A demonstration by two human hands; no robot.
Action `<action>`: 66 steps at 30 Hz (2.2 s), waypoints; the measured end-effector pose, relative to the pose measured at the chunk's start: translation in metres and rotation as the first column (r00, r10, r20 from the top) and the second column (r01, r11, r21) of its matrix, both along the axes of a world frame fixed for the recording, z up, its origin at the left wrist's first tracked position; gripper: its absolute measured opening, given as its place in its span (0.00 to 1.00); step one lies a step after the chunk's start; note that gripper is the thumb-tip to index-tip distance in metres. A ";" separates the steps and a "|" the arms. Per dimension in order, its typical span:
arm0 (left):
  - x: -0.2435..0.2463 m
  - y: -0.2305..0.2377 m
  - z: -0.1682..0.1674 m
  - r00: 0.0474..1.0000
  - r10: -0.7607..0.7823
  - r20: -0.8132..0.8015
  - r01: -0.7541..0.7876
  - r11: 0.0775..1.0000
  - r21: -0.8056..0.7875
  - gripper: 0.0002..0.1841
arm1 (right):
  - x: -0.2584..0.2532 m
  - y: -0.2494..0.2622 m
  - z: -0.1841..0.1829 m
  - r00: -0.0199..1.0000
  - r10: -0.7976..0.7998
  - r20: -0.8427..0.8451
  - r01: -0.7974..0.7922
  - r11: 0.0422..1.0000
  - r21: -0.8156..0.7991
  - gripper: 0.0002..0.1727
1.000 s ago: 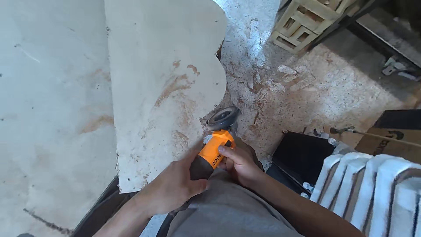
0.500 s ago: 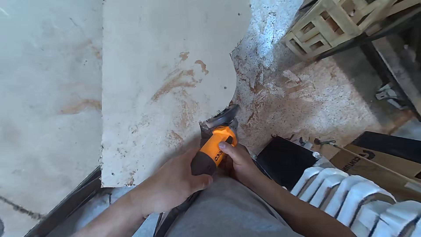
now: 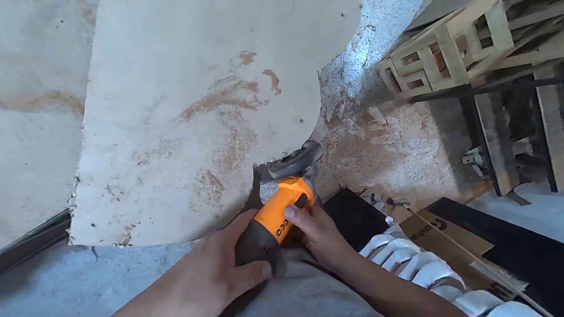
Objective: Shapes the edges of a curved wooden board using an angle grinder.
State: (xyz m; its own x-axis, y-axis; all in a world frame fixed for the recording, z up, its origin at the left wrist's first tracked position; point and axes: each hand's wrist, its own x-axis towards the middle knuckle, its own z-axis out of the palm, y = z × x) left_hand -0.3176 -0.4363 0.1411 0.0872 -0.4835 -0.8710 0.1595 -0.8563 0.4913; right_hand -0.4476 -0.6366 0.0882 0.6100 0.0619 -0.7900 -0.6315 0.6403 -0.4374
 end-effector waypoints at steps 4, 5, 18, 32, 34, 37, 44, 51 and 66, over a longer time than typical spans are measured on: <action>-0.005 0.011 0.021 1.000 -0.015 -0.011 0.015 1.000 0.020 0.49 | -0.001 -0.011 0.007 0.978 0.201 0.046 -0.203 0.978 0.052 0.23; -0.007 0.006 0.021 1.000 -0.003 -0.013 0.003 1.000 0.007 0.49 | -0.001 -0.016 0.008 0.982 0.180 0.049 -0.182 0.982 0.054 0.23; -0.010 0.016 0.027 1.000 0.008 -0.004 -0.008 1.000 -0.011 0.46 | 0.004 -0.019 0.014 0.951 0.302 0.058 -0.308 0.939 0.154 0.23; 0.020 0.021 0.030 0.989 -0.147 0.012 0.146 0.986 0.074 0.48 | 0.003 0.008 0.006 0.977 0.210 0.050 -0.215 0.954 0.208 0.26; 0.024 0.021 0.030 0.987 -0.162 0.019 0.160 0.984 0.074 0.46 | 0.003 0.013 0.004 0.982 0.182 0.054 -0.190 0.953 0.237 0.27; 0.030 0.021 0.032 0.982 -0.188 0.016 0.186 0.978 0.092 0.45 | 0.004 0.020 0.005 0.990 0.133 0.035 -0.138 0.954 0.267 0.26; 0.050 0.011 0.040 0.956 -0.293 -0.021 0.292 0.940 0.177 0.45 | 0.005 0.030 0.002 0.994 0.078 0.071 -0.095 0.954 0.283 0.27; 0.051 0.002 0.038 0.955 -0.295 -0.024 0.295 0.940 0.171 0.46 | 0.004 0.028 0.005 0.999 0.008 0.038 -0.017 0.967 0.253 0.24; 0.014 -0.022 0.016 0.997 -0.065 -0.027 0.068 0.991 0.111 0.46 | 0.004 -0.027 0.003 0.989 0.146 -0.006 -0.143 0.978 0.151 0.29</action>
State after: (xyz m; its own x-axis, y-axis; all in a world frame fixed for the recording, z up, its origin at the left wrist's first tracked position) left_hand -0.3037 -0.4584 0.1566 0.0371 -0.3871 -0.9213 0.1104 -0.9147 0.3887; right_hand -0.4435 -0.6631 0.0916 0.5723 0.2667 -0.7755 -0.7286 0.5993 -0.3316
